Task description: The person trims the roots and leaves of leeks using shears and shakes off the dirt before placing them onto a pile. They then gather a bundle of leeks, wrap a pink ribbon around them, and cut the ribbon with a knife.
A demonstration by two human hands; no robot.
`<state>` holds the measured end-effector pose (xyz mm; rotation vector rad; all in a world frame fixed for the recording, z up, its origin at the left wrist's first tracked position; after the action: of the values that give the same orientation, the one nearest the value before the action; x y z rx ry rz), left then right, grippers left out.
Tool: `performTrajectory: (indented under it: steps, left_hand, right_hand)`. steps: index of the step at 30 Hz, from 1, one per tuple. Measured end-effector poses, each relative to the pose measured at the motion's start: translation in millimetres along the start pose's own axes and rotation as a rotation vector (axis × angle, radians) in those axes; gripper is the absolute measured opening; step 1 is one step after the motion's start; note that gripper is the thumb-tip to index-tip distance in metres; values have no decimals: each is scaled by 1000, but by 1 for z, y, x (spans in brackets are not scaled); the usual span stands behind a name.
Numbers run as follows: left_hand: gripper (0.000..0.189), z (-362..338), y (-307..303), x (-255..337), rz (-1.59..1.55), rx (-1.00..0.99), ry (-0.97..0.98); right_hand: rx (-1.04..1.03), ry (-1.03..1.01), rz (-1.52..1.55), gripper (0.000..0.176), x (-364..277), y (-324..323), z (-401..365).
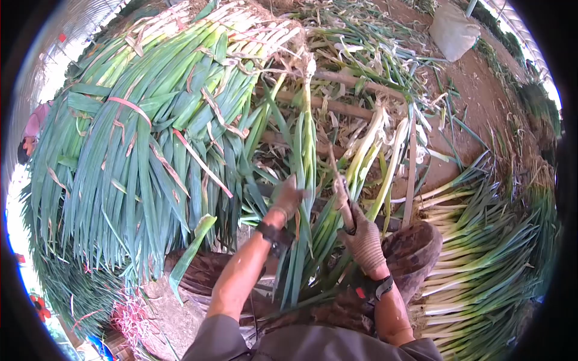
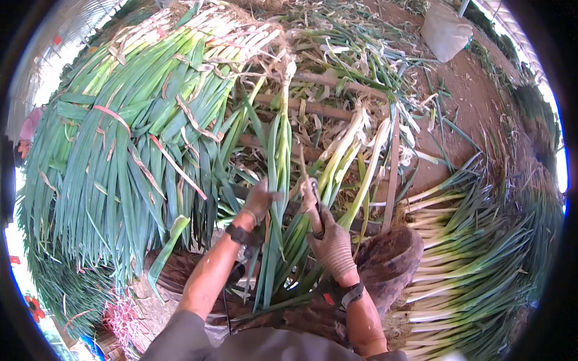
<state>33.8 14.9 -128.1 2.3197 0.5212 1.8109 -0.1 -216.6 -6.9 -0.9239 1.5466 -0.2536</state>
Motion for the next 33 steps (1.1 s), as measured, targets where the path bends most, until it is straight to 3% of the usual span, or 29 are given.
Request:
performTrajectory:
  steps: [1,3,4,5,9,22,27,33]
  left_hand:
    - [65,-17,1,-18,-135,20,-2]
    - [56,-52,5,-32,-116,58,-63]
    - [53,-66,6,-40,-114,60,-53]
    - [51,-76,6,-43,-113,65,-41]
    - [52,-105,12,-8,78,84,-116]
    - [51,-110,7,3,72,119,-169]
    - [46,-110,3,-6,-91,124,-146]
    - [51,-111,1,5,23,106,-164]
  right_hand:
    - [-42,45,-63,77,-7,-3,-7]
    - [-121,127,-188,77,-18,-5,-20]
    - [-50,-57,-184,76,-1,8,-29]
    - [-69,-21,-188,76,0,10,-37]
    - [-163,83,-197,74,-7,10,-57]
    - [-123,-29,-344,73,7,38,-4]
    - [-108,-3,-419,73,2,44,30]
    - [-53,-19,-465,69,-4,49,71]
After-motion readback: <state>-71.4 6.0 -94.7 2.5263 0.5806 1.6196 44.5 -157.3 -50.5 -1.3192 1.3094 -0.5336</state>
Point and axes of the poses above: each hand's wrist, its own z-axis towards the middle knuckle, its own y-axis out of the palm, x = y × z, the point moved 3 cm from there along z, towards the middle knuckle, and after that the axes turned 6 degrees about -z, right-handed, at the moved point
